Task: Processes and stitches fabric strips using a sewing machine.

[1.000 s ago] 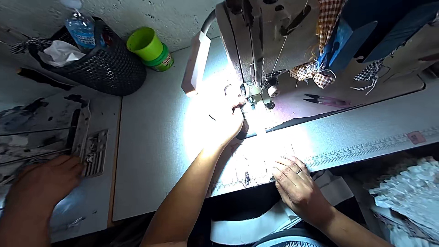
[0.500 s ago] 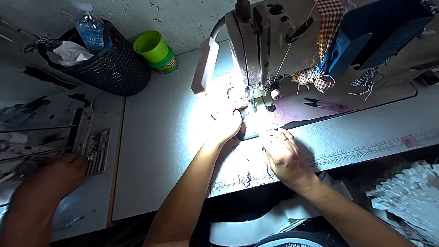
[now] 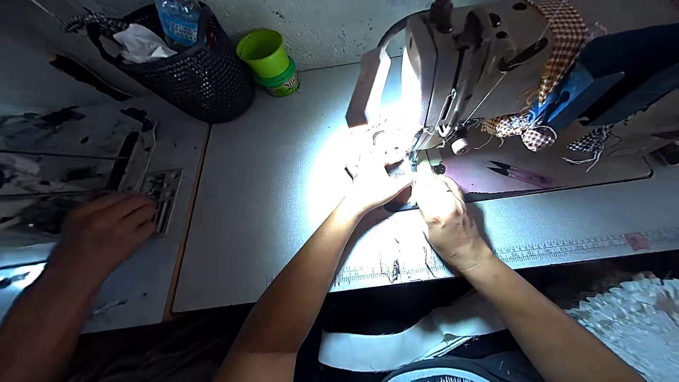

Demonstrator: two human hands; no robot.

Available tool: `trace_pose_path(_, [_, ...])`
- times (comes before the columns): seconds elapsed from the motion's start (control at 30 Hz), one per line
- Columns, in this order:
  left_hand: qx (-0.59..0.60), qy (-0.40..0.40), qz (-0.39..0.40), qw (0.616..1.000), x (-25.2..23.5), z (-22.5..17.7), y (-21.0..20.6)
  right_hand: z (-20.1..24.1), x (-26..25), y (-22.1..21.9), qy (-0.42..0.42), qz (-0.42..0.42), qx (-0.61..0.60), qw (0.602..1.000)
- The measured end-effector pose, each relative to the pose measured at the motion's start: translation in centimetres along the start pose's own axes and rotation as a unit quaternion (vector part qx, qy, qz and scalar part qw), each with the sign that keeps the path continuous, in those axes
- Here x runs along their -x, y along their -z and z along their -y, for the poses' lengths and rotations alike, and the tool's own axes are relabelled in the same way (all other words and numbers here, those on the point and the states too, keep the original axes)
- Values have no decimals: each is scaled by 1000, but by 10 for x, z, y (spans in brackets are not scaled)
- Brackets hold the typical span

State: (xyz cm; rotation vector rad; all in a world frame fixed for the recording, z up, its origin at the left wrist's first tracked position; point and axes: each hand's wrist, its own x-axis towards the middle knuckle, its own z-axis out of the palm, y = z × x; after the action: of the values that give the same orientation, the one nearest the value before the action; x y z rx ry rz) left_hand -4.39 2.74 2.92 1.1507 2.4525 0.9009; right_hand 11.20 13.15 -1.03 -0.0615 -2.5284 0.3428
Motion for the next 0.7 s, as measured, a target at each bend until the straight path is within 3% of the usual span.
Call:
trace_pose_path(0.17, [-31, 20, 1, 999, 2, 5, -7, -2, 2, 1, 4, -12, -17, 1000])
trace_pose_path(0.5, [-62, 13, 44, 997, 1, 3, -2, -41, 19, 29, 16, 88, -75, 993])
trace_pose_path(0.7, [-58, 5, 38, 998, 1, 4, -2, -42, 17, 26, 4, 67, -76, 995])
